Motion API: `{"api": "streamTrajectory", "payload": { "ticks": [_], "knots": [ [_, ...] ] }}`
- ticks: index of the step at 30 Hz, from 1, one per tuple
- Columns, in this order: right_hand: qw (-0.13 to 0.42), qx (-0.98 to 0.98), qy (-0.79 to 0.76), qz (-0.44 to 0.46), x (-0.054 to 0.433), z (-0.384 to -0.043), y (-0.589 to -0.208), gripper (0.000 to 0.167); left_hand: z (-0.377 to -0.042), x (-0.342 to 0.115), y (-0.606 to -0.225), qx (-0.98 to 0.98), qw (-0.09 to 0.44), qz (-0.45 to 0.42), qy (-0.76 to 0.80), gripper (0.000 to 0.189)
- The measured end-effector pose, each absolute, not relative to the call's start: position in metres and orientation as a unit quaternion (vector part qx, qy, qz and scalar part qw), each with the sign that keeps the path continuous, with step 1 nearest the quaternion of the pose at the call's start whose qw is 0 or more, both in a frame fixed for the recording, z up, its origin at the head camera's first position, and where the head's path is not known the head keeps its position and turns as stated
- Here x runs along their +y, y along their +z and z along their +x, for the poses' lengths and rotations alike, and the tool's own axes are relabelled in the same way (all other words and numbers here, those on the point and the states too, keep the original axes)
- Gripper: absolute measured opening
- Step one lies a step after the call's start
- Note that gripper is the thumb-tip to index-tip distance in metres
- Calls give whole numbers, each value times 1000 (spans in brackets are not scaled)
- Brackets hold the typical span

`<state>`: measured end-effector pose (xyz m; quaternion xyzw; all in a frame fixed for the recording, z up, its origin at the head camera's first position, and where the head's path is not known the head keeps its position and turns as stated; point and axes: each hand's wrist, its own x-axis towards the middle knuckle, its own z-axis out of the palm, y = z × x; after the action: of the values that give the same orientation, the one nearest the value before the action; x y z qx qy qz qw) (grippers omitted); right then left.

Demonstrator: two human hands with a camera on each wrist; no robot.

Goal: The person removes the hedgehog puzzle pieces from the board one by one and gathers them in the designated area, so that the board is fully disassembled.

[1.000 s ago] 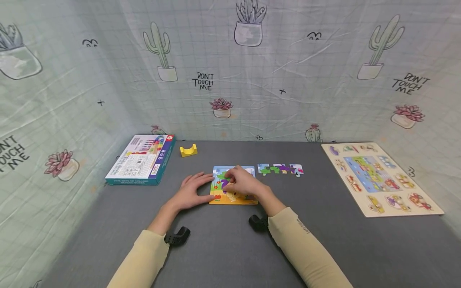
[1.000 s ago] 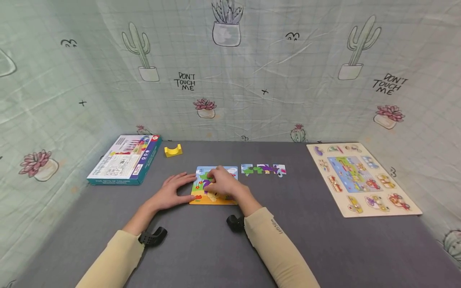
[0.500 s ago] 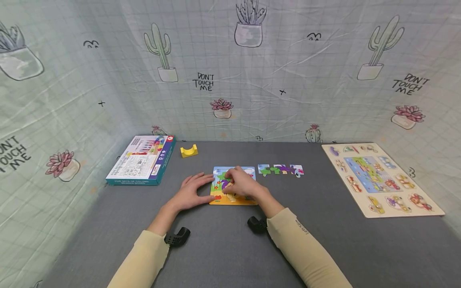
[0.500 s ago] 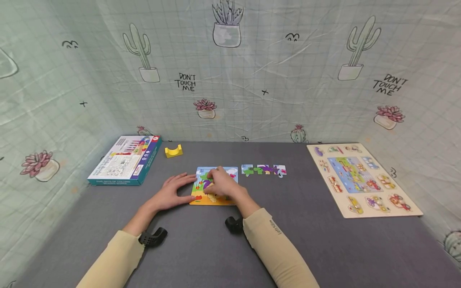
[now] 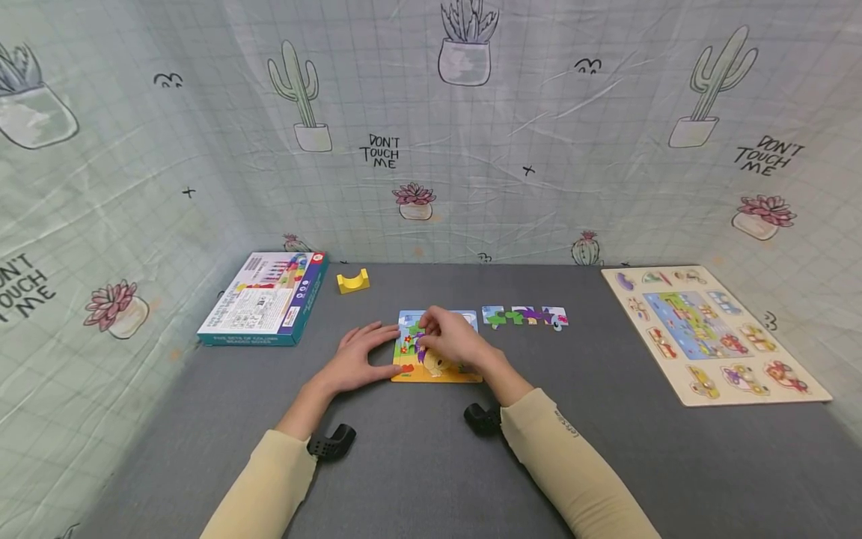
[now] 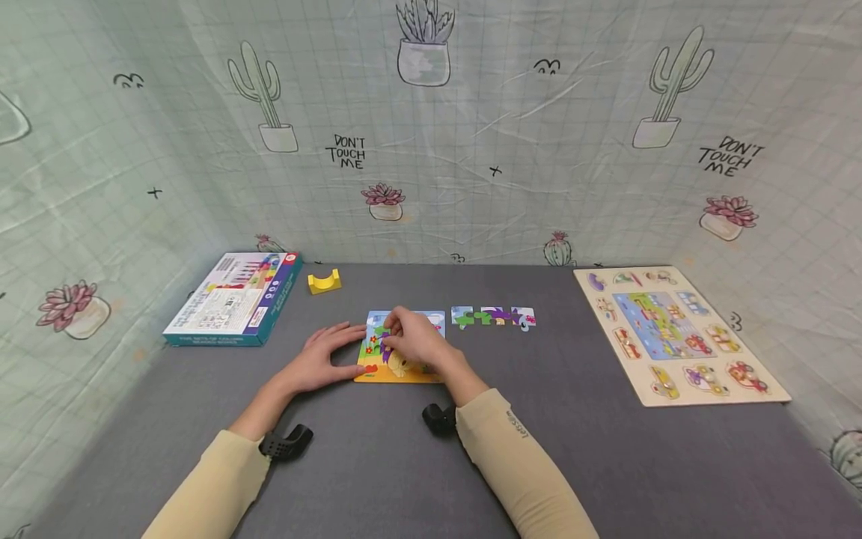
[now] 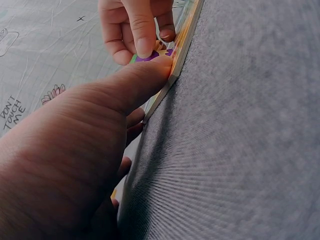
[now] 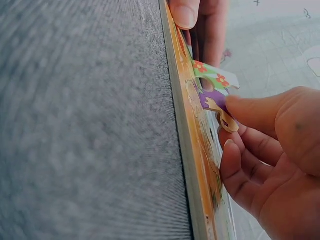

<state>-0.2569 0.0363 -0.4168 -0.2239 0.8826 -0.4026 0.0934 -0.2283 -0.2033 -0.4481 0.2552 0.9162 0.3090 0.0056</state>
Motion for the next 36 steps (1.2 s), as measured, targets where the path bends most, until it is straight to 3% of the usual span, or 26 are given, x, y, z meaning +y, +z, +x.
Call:
{"api": "streamTrajectory", "payload": {
  "ticks": [19, 36],
  "knots": [
    [71, 853, -477, -202, 49, -261, -412, 12, -229, -203, -448, 920, 16, 244, 305, 70],
    [47, 862, -477, -167, 95, -267, -404, 13, -228, -202, -448, 921, 13, 248, 301, 71]
  ]
}}
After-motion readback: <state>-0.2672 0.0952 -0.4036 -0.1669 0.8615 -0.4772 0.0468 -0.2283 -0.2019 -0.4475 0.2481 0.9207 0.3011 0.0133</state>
